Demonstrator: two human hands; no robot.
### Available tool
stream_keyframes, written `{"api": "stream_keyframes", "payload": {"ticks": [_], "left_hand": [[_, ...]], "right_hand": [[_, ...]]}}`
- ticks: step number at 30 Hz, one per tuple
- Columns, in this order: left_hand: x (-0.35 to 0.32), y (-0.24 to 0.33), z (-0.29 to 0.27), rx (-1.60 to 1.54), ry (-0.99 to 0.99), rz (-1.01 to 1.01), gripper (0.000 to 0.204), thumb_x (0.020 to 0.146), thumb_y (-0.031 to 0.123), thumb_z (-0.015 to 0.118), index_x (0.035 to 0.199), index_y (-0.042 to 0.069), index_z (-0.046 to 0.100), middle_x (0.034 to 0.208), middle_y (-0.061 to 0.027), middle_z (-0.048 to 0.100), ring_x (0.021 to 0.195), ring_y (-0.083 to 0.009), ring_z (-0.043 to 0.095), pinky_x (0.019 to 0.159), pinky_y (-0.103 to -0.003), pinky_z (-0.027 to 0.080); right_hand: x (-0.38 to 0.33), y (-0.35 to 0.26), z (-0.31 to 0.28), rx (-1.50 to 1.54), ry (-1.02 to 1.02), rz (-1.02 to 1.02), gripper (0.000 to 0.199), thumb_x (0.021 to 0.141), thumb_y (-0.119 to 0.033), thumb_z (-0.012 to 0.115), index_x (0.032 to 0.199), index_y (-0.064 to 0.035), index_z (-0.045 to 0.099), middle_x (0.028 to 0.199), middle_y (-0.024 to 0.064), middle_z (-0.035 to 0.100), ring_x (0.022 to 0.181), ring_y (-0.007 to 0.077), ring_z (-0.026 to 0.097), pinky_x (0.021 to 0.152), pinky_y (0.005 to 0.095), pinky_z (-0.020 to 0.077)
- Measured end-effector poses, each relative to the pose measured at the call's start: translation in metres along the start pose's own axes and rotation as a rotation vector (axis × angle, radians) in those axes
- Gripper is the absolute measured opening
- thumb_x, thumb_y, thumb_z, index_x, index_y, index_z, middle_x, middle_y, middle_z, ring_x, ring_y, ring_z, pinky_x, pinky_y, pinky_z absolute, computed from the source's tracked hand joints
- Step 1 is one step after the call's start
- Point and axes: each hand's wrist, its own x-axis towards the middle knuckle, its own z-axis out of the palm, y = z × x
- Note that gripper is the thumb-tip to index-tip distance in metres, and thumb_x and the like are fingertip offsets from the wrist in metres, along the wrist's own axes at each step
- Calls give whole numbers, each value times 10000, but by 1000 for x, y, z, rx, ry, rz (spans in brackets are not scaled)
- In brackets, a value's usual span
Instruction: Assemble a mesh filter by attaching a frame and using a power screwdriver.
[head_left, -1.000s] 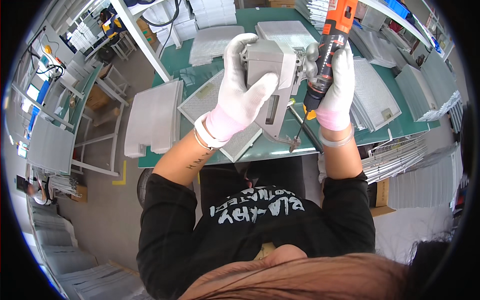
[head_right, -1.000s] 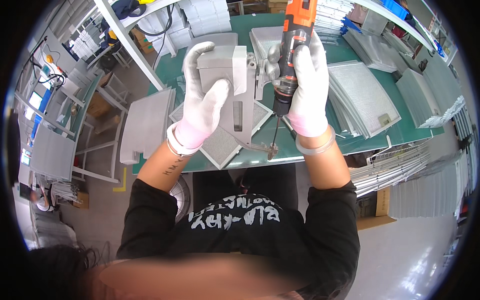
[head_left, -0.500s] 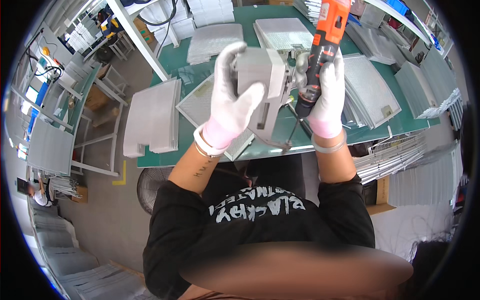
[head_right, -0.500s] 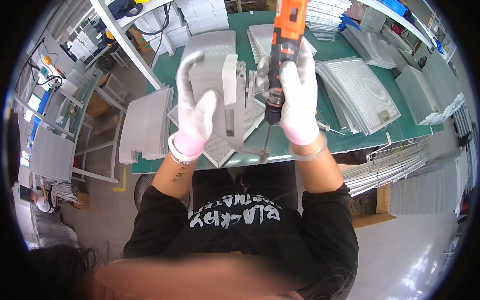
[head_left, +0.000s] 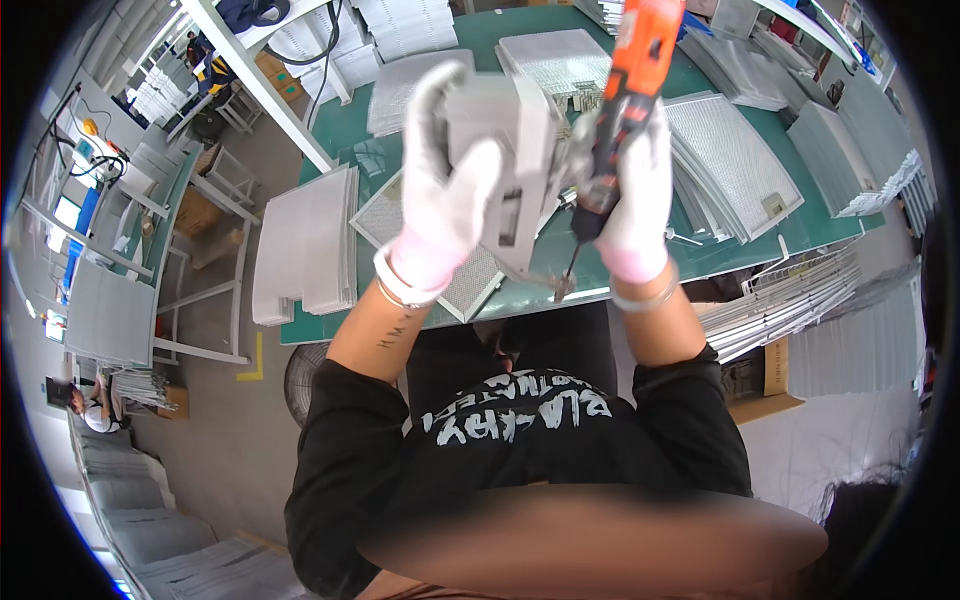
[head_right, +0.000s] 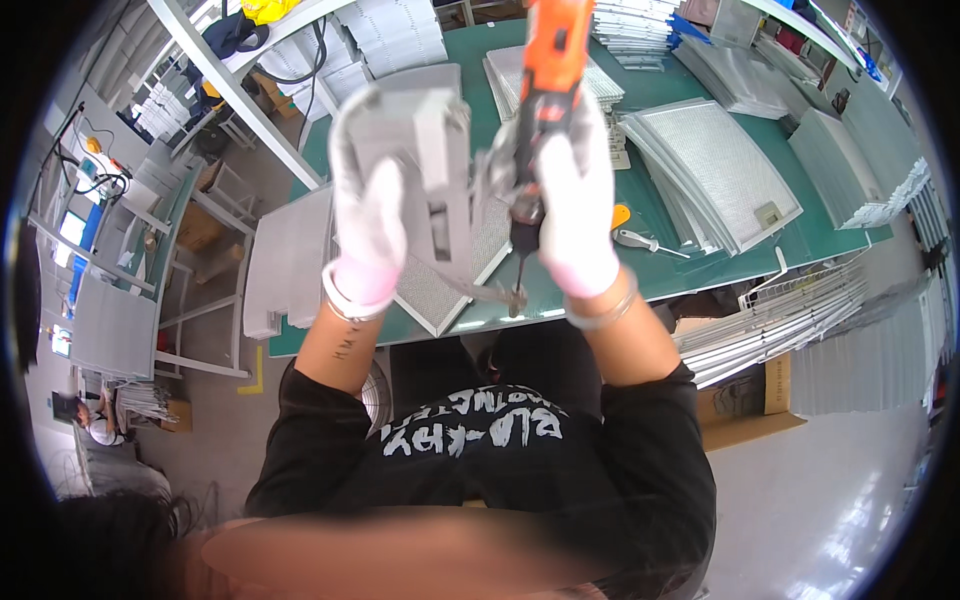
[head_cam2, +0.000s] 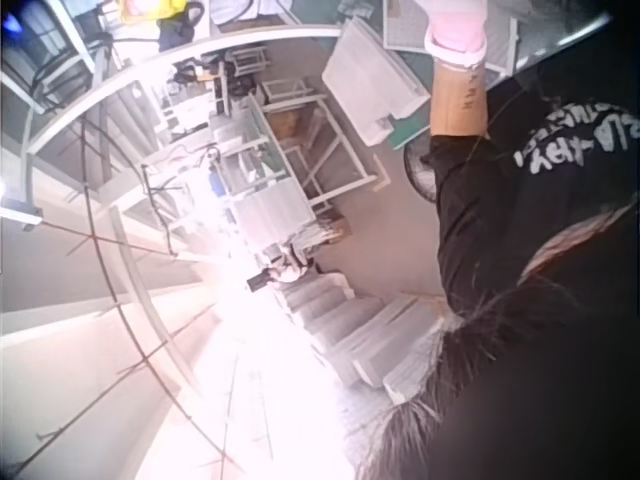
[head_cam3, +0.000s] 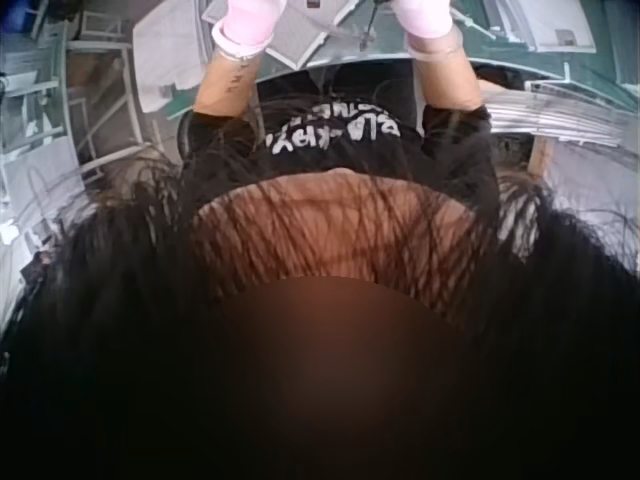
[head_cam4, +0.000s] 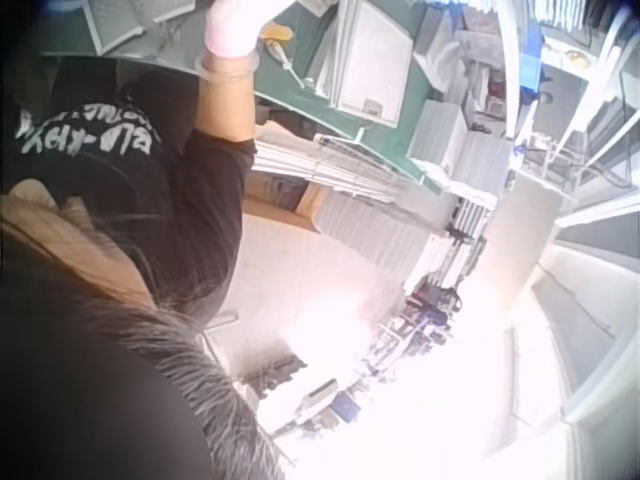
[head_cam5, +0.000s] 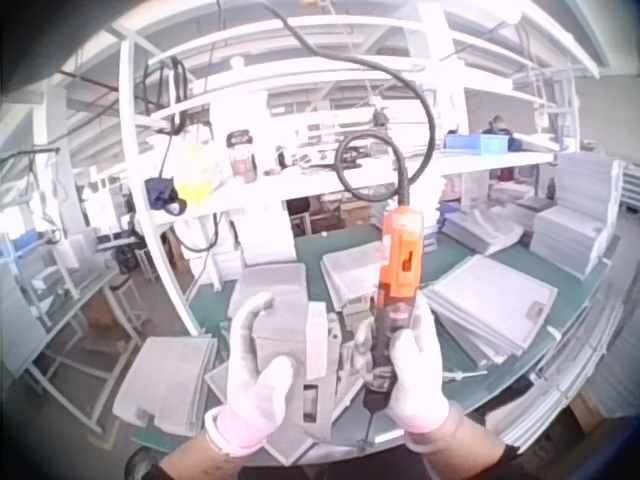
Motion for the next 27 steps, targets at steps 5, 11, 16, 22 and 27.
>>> {"api": "stream_keyframes", "payload": {"ticks": [5,11,16,22,27], "left_hand": [[-13,1,2,21,-46,-58,747,869,52,619,1491,93,208,1327,-100,454,1208,-189,490,1036,-360,401],[9,15,0,128,-31,95,652,873,10,597,1452,29,300,1312,-108,481,1178,-192,529,1011,-349,432],[3,14,2,-21,-29,54,671,883,53,613,1465,45,279,1318,-112,485,1198,-199,524,1032,-364,422],[16,26,3,-41,18,21,617,888,-12,500,1464,36,284,1333,-113,470,1198,-204,514,1032,-357,420],[-12,0,-21,184,-108,-14,795,953,221,588,1553,76,88,1511,-193,274,1374,-272,359,1127,-411,300]], "right_hand": [[19,-10,-1,22,-50,0,585,994,-352,535,1461,-79,312,913,85,602,708,117,596,589,230,493],[4,-5,2,111,-36,60,680,975,-401,560,1487,-78,249,931,94,590,719,128,590,615,241,494],[6,-7,10,106,-8,-30,636,1007,-374,497,1500,-74,232,935,112,593,715,130,583,621,258,499],[-9,7,20,-77,9,-51,570,995,-435,480,1404,-74,312,898,94,569,631,88,532,499,184,401],[26,-14,6,-87,-62,-23,590,990,-394,523,1434,-59,326,911,104,576,705,110,540,559,216,424]]}}
